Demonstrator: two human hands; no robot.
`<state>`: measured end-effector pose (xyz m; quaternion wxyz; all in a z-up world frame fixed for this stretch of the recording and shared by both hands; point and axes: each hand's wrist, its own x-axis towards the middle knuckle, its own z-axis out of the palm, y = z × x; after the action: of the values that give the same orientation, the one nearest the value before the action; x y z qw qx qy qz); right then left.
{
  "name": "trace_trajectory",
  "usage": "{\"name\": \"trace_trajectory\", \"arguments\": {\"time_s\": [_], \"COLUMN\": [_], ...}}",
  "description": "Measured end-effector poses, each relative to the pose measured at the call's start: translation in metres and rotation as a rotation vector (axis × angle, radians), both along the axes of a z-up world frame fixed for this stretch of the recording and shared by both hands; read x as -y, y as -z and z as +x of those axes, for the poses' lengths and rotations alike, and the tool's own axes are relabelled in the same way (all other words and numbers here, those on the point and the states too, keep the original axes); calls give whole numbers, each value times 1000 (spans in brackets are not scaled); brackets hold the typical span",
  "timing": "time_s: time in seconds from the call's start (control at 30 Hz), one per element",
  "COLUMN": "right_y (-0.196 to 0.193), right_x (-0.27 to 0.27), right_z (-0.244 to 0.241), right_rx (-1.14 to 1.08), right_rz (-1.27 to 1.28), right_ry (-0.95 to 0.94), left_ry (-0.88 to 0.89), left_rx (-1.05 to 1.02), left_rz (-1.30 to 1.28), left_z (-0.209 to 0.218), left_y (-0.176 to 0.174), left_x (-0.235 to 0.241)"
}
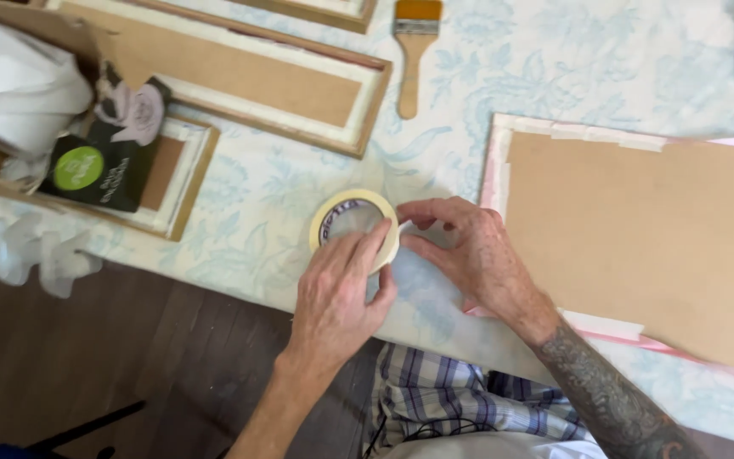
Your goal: Applying masking tape to the edges of a board to secure a pink paper covering
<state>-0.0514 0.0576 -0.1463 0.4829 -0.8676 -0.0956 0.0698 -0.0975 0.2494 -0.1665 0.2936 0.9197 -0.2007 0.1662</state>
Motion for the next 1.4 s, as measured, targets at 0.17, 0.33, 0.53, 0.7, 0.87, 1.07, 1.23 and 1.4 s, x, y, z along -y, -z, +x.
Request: {"name": "trace_trajectory", "arguments": {"time_s": [0.17, 0.33, 0.53, 0.7, 0.87, 1.07, 1.23, 1.4], "right_y": [-19, -22, -14, -8, -13, -24, -25, -25], "right_x": [33, 70, 102, 117, 105, 91, 86, 74], "right_z": [-21, -32, -49, -59, -54, -47, -47, -51], "right_rx": [-54, -87, -54, -32, -8, -8, 12, 197], "right_rz": [228, 415, 383, 417, 288, 195, 238, 243], "right_ry": [-71, -157, 3, 127, 240, 216, 157, 117], "left_ry": [152, 284, 334, 346, 367, 276, 254, 234], "left_rx": [-123, -206, -459, -636, -629, -506, -440, -337], "left_rz": [-71, -146, -79, 147, -8, -31, -38, -145], "left_z": [-11, -9, 5, 19, 24, 21, 16, 11], "left_y": [-25, -36, -63, -57, -63, -52, -55, -60], "left_x": [20, 39, 57, 69, 80, 85, 79, 71]}}
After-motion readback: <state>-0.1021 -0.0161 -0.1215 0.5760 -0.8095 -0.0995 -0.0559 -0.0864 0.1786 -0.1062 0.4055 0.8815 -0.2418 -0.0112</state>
